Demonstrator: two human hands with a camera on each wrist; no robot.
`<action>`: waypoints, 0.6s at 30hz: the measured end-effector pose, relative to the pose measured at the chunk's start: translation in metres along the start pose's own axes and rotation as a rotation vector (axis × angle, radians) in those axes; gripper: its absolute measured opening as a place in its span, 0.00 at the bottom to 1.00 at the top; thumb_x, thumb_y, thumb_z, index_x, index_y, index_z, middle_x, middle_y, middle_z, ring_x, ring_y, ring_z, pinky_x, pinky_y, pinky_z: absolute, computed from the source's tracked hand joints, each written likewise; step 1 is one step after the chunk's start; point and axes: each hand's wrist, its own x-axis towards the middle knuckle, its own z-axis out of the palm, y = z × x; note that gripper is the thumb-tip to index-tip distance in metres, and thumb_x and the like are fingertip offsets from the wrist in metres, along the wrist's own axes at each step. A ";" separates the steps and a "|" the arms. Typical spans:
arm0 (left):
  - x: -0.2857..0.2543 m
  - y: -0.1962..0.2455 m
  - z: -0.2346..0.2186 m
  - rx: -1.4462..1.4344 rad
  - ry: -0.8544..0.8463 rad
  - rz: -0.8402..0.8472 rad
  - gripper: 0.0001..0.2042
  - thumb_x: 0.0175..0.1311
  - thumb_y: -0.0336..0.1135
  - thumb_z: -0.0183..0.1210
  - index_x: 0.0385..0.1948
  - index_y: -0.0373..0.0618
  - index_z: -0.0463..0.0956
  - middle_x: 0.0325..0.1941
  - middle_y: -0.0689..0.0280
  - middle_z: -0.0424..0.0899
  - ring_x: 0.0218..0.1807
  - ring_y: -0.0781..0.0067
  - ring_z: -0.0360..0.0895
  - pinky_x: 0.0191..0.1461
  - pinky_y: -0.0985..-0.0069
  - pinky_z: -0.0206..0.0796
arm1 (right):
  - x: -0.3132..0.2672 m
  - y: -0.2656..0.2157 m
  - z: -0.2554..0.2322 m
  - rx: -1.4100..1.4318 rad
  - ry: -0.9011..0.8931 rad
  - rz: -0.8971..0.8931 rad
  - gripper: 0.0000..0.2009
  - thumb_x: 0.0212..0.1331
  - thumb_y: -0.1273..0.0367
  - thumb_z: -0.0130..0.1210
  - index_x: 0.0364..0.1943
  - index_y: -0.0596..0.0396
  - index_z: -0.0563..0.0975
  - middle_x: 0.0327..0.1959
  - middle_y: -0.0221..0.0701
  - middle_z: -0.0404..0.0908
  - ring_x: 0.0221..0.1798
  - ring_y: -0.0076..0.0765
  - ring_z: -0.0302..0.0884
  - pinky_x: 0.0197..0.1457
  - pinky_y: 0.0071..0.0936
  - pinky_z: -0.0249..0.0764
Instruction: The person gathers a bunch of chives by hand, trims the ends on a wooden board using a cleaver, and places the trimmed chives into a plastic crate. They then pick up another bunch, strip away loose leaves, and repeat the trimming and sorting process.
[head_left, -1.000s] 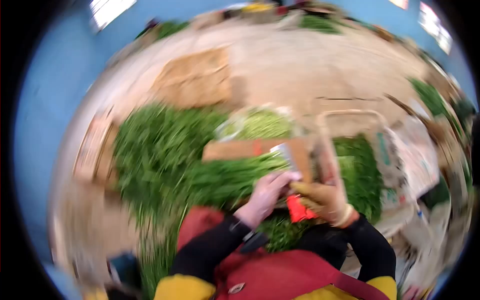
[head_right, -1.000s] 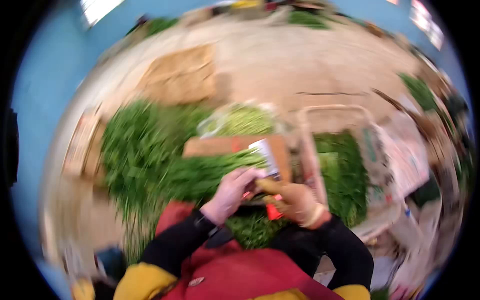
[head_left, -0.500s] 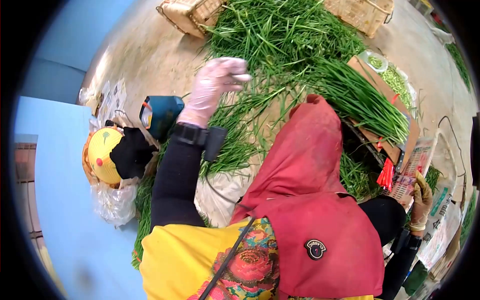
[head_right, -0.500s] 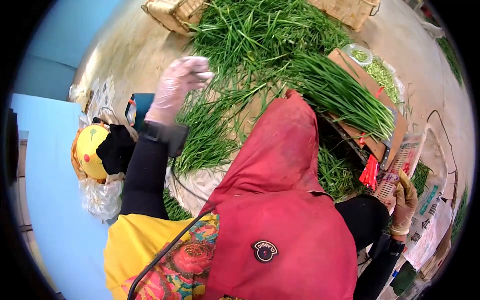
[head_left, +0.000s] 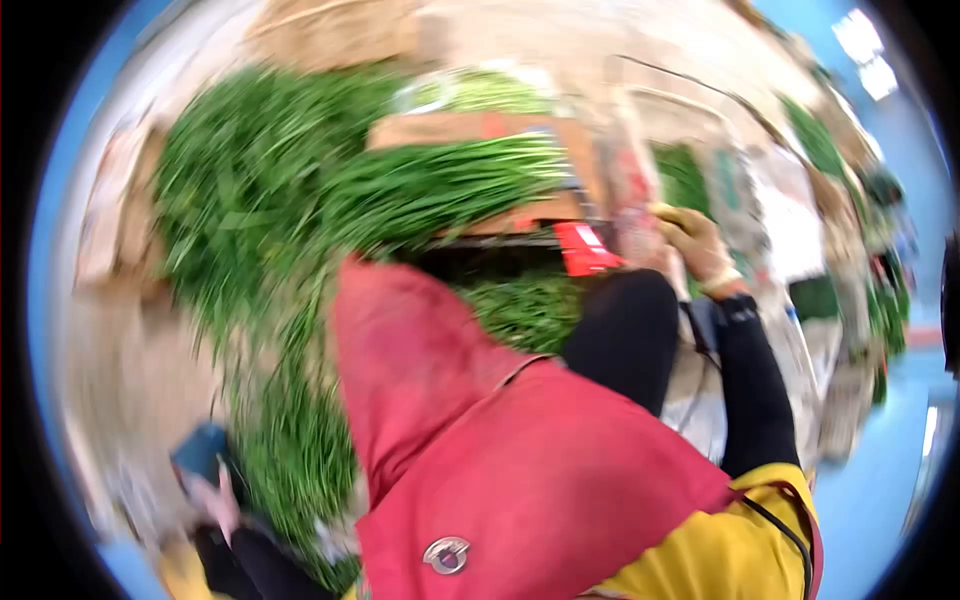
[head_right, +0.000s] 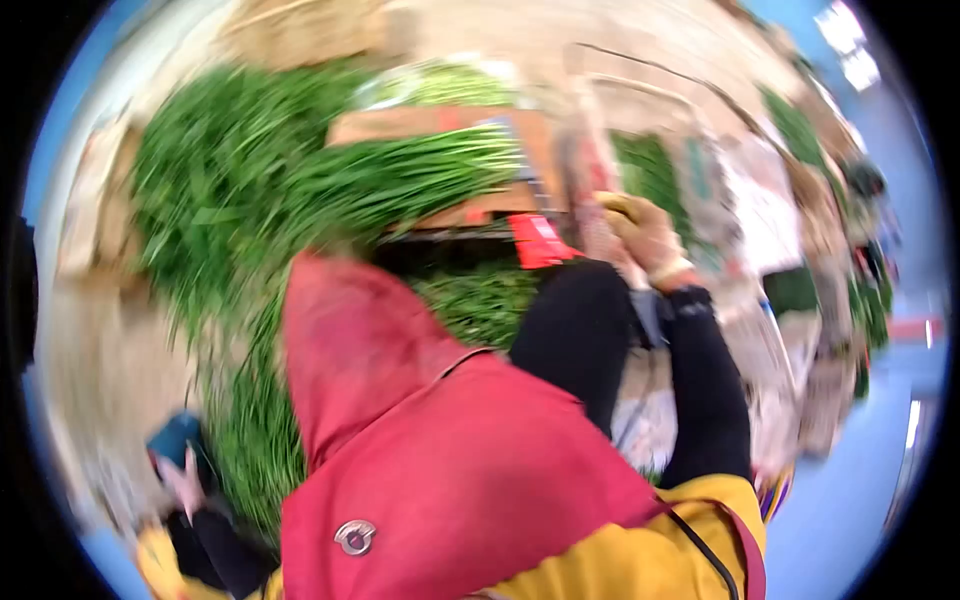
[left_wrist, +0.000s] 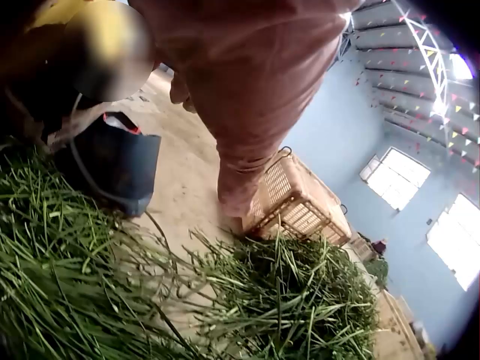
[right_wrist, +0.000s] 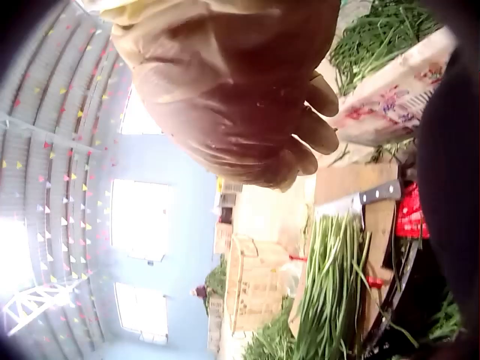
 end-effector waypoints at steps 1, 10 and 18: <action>0.027 -0.048 0.032 -0.018 -0.018 -0.067 0.42 0.64 0.45 0.59 0.72 0.33 0.44 0.77 0.49 0.50 0.77 0.56 0.49 0.78 0.69 0.40 | -0.001 0.025 -0.010 0.090 0.066 0.090 0.13 0.63 0.75 0.53 0.50 0.62 0.79 0.45 0.32 0.84 0.45 0.22 0.78 0.51 0.21 0.72; 0.086 0.255 0.088 -0.539 -0.400 0.467 0.34 0.65 0.27 0.55 0.73 0.43 0.49 0.77 0.57 0.53 0.76 0.64 0.52 0.76 0.67 0.46 | -0.034 0.171 -0.069 0.364 0.414 0.557 0.15 0.63 0.68 0.55 0.51 0.62 0.79 0.35 0.26 0.82 0.34 0.20 0.73 0.40 0.17 0.70; 0.067 0.468 0.114 -0.214 -0.481 0.837 0.32 0.64 0.23 0.52 0.71 0.47 0.55 0.75 0.63 0.59 0.67 0.63 0.62 0.70 0.69 0.54 | 0.030 0.293 -0.076 0.318 0.320 0.607 0.35 0.60 0.58 0.61 0.65 0.68 0.64 0.64 0.47 0.71 0.66 0.37 0.70 0.65 0.26 0.66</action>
